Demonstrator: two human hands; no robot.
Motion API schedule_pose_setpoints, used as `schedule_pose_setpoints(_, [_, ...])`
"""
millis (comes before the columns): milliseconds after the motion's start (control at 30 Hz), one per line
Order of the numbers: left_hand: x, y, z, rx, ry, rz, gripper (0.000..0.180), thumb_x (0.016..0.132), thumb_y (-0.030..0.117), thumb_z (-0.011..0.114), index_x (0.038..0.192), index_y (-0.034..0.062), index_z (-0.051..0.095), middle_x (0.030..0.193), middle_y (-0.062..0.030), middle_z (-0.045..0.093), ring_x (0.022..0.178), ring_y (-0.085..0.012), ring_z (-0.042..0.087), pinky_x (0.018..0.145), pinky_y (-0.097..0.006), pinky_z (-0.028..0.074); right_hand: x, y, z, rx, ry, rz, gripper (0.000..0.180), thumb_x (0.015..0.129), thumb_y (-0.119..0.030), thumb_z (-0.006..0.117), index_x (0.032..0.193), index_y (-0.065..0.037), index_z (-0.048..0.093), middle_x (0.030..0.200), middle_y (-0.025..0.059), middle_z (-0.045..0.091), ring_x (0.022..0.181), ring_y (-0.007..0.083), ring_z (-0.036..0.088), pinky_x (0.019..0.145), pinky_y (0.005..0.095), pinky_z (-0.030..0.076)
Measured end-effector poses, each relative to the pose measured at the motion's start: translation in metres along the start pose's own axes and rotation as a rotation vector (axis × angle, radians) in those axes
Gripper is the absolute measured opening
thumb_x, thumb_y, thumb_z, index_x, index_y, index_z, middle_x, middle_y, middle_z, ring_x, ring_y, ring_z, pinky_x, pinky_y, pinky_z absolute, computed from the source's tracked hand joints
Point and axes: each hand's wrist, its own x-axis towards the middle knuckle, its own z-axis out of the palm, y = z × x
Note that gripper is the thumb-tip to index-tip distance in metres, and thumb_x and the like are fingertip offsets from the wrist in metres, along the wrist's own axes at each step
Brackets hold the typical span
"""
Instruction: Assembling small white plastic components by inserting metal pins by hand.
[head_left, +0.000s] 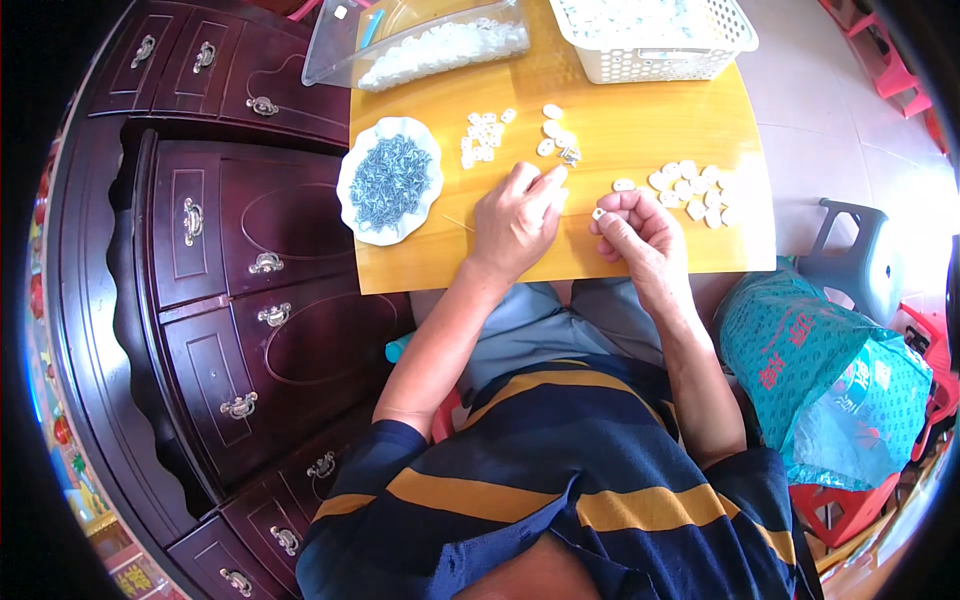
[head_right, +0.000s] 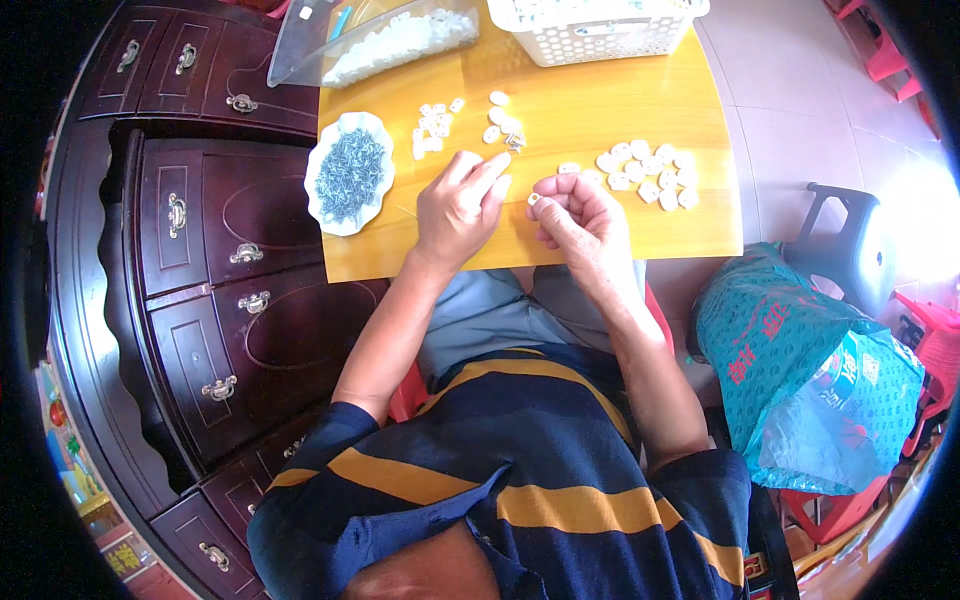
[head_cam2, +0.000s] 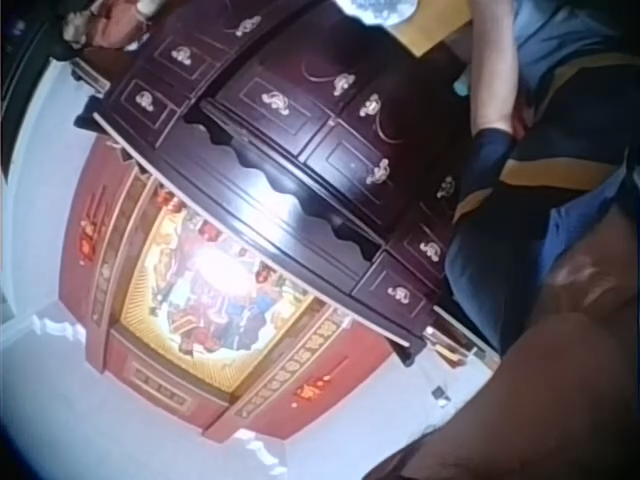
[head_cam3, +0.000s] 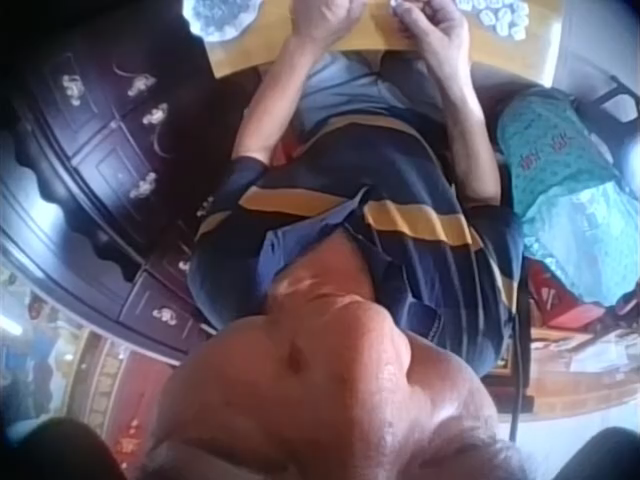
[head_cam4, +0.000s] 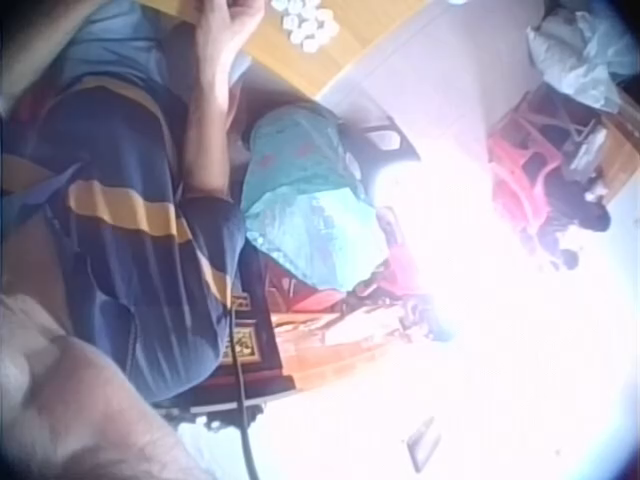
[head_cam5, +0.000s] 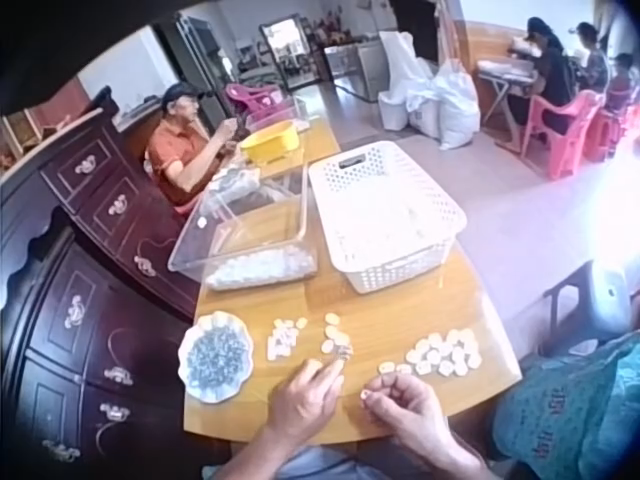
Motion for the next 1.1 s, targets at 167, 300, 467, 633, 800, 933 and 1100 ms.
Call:
schedule_pose_setpoints(167, [-0.008,0.0,-0.006,0.022,0.006,0.014,0.02,0.088,0.011,0.074,0.107,0.0073,0.076,0.088,-0.0086,0.066,0.073,-0.028,0.069,0.063,-0.039,0.056,0.0,0.0,0.0,-0.009,0.003,0.009,0.012,0.102,-0.013,0.066,0.113,-0.008,0.066,0.093,0.0001,0.071,0.075,0.0045,0.061,0.069,0.0187,0.047])
schedule_pose_setpoints(300, [-0.017,0.006,-0.014,0.019,-0.015,0.037,0.02,0.086,0.01,0.077,0.106,0.0069,0.076,0.088,-0.0087,0.065,0.074,-0.0281,0.068,0.064,-0.038,0.056,0.0,0.001,0.001,-0.019,0.012,-0.01,0.012,0.102,-0.013,0.066,0.113,-0.009,0.066,0.093,0.0003,0.071,0.075,0.0047,0.061,0.069,0.019,0.047])
schedule_pose_setpoints(467, [-0.044,0.018,-0.021,-0.017,-0.038,0.05,0.023,0.083,0.014,0.079,0.104,0.007,0.074,0.085,-0.0066,0.06,0.073,-0.0255,0.066,0.063,-0.038,0.054,0.0,0.003,0.002,-0.026,0.016,-0.027,0.012,0.102,-0.013,0.066,0.113,-0.008,0.067,0.094,0.0008,0.071,0.074,0.0053,0.061,0.069,0.0197,0.047])
schedule_pose_setpoints(633, [-0.062,0.026,-0.028,-0.058,-0.034,0.111,0.031,0.072,0.017,0.086,0.098,0.0059,0.075,0.085,-0.0039,0.061,0.074,-0.0231,0.064,0.065,-0.036,0.052,-0.001,0.002,0.002,-0.062,0.029,-0.041,0.014,0.102,-0.013,0.064,0.115,-0.008,0.067,0.095,0.0013,0.071,0.075,0.006,0.061,0.069,0.0208,0.048])
schedule_pose_setpoints(800, [-0.07,0.026,-0.024,-0.024,-0.011,0.201,0.026,0.07,0.013,0.086,0.093,0.0084,0.074,0.085,-0.0021,0.062,0.076,-0.0216,0.062,0.069,-0.036,0.049,-0.001,0.002,0.003,-0.079,0.022,-0.051,0.014,0.103,-0.013,0.064,0.115,-0.008,0.067,0.095,0.0008,0.071,0.075,0.0057,0.061,0.07,0.0207,0.048])
schedule_pose_setpoints(933, [-0.076,0.029,-0.017,-0.041,0.037,0.24,0.021,0.071,0.008,0.084,0.087,0.0091,0.072,0.082,-0.0017,0.062,0.074,-0.0213,0.062,0.069,-0.036,0.047,-0.002,0.002,0.004,-0.086,0.018,-0.06,0.013,0.103,-0.014,0.064,0.114,-0.008,0.067,0.095,0.0007,0.071,0.075,0.0057,0.06,0.07,0.0206,0.048])
schedule_pose_setpoints(1100, [-0.081,0.029,-0.013,-0.05,0.083,0.237,0.019,0.071,0.006,0.082,0.087,0.0089,0.071,0.08,-0.002,0.063,0.073,-0.0214,0.062,0.069,-0.037,0.047,-0.003,0.002,0.006,-0.099,0.011,-0.077,0.013,0.103,-0.013,0.064,0.114,-0.007,0.067,0.095,0.0009,0.071,0.075,0.0058,0.06,0.07,0.0206,0.047])
